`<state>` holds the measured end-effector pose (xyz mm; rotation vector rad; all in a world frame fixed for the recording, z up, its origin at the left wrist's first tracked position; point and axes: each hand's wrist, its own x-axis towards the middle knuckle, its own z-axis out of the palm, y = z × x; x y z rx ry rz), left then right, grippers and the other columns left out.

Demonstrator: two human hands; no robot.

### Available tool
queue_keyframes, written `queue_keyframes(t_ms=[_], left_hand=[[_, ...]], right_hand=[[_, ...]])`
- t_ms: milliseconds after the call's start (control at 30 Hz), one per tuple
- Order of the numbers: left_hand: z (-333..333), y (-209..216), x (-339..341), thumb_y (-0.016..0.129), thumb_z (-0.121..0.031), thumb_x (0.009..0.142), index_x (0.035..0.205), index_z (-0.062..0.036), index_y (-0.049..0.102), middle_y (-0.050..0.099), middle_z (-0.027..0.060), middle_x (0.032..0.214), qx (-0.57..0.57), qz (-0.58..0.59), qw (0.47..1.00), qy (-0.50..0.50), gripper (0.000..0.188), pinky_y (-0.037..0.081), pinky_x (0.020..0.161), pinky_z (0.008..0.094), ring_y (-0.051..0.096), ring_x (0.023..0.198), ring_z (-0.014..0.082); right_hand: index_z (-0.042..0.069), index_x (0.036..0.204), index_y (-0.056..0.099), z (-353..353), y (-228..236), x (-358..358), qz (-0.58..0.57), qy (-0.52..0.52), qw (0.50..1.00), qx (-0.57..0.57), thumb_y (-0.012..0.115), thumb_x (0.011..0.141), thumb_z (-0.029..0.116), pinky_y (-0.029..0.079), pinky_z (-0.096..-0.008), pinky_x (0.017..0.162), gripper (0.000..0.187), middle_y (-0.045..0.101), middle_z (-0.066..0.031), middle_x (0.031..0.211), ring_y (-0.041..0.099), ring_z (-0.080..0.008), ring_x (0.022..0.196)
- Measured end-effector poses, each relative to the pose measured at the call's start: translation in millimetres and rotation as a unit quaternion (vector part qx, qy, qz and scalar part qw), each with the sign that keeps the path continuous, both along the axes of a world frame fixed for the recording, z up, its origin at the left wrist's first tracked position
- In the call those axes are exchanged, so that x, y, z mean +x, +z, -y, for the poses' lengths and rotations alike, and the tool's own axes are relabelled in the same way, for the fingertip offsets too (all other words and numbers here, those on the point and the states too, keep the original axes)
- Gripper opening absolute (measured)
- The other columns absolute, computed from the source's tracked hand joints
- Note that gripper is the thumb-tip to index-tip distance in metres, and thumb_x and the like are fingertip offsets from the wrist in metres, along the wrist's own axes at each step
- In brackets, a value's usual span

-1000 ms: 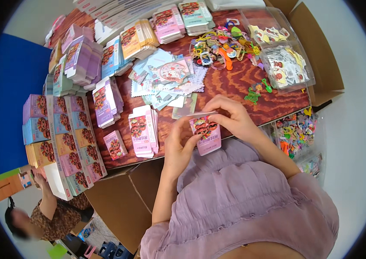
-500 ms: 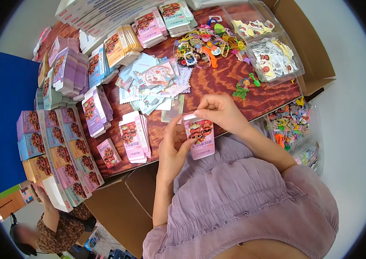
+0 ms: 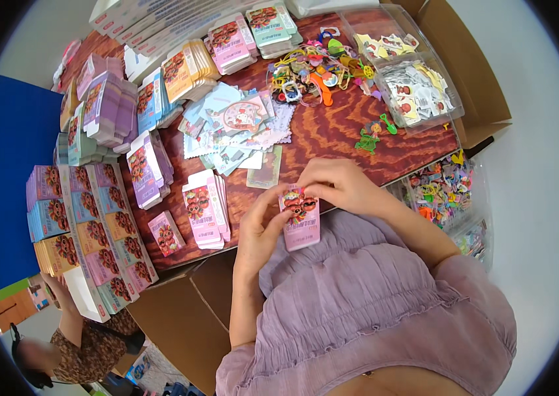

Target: The person is packing small stickers or cards into plastic sleeves and then into small decorative boxes.

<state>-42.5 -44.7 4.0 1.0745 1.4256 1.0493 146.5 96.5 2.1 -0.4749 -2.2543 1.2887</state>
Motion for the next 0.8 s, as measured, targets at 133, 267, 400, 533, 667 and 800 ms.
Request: queue_keyframes(t_ms=[133, 267, 400, 533, 667, 800], left_hand=[[-3, 1, -13, 0.052, 0.002, 0.094, 0.156, -0.0070, 0.026, 0.055, 0.0135, 0.135, 0.013, 0.238, 0.960, 0.143, 0.068, 0.049, 0.097, 0.0319, 0.060, 0.115, 0.0193], [-16, 6, 7, 0.070, 0.004, 0.083, 0.151, 0.0007, 0.028, 0.048, 0.0147, 0.142, 0.130, 0.039, 0.974, 0.182, 0.080, 0.045, 0.103, 0.0325, 0.053, 0.123, 0.0187], [-10, -11, -7, 0.077, 0.004, 0.077, 0.145, -0.0005, 0.033, 0.050, 0.0112, 0.131, 0.102, 0.112, 0.952, 0.266, 0.081, 0.046, 0.101, 0.0300, 0.053, 0.118, 0.0195], [-9, -17, -9, 0.086, -0.012, 0.071, 0.133, 0.0019, 0.046, 0.051, 0.0156, 0.123, 0.045, -0.208, 0.952, 0.220, 0.076, 0.046, 0.096, 0.0382, 0.053, 0.115, 0.0292], [-9, 3, -5, 0.088, -0.016, 0.067, 0.139, -0.0063, 0.047, 0.050, 0.0170, 0.122, 0.019, -0.324, 0.927, 0.189, 0.084, 0.045, 0.097, 0.0420, 0.052, 0.115, 0.0349], [-4, 6, -6, 0.089, -0.015, 0.066, 0.140, -0.0105, 0.048, 0.049, 0.0159, 0.123, 0.011, -0.336, 0.923, 0.186, 0.085, 0.046, 0.095, 0.0425, 0.052, 0.114, 0.0343]], right_hand=[[0.003, 0.110, 0.059, -11, -13, -15, -0.048, -0.103, 0.872, -0.476, 0.064, 0.095, 0.016, 0.056, -0.0258, 0.059, 0.020, 0.068, -0.0072, 0.095, 0.067, -0.0127, 0.075], [0.005, 0.116, 0.054, 2, -13, -54, -0.053, -0.038, 0.828, -0.557, 0.062, 0.097, 0.019, 0.058, -0.0263, 0.057, 0.025, 0.068, -0.0079, 0.095, 0.069, -0.0152, 0.076], [0.003, 0.104, 0.061, -30, -30, -90, 0.053, -0.104, 0.992, 0.043, 0.069, 0.089, 0.020, 0.053, -0.0397, 0.066, 0.024, 0.064, -0.0141, 0.094, 0.066, -0.0304, 0.084], [0.004, 0.096, 0.063, -72, -23, -131, 0.102, -0.259, 0.927, 0.252, 0.074, 0.081, 0.023, 0.048, -0.0425, 0.075, 0.026, 0.058, -0.0137, 0.097, 0.059, -0.0325, 0.091], [0.007, 0.095, 0.067, -74, -28, -146, 0.123, -0.281, 0.895, 0.323, 0.075, 0.079, 0.020, 0.048, -0.0386, 0.080, 0.022, 0.057, -0.0111, 0.097, 0.056, -0.0288, 0.089], [0.001, 0.098, 0.064, -73, -20, -127, -0.037, -0.215, 0.975, 0.052, 0.073, 0.082, 0.014, 0.048, -0.0353, 0.069, 0.022, 0.061, -0.0066, 0.083, 0.059, -0.0186, 0.079]])
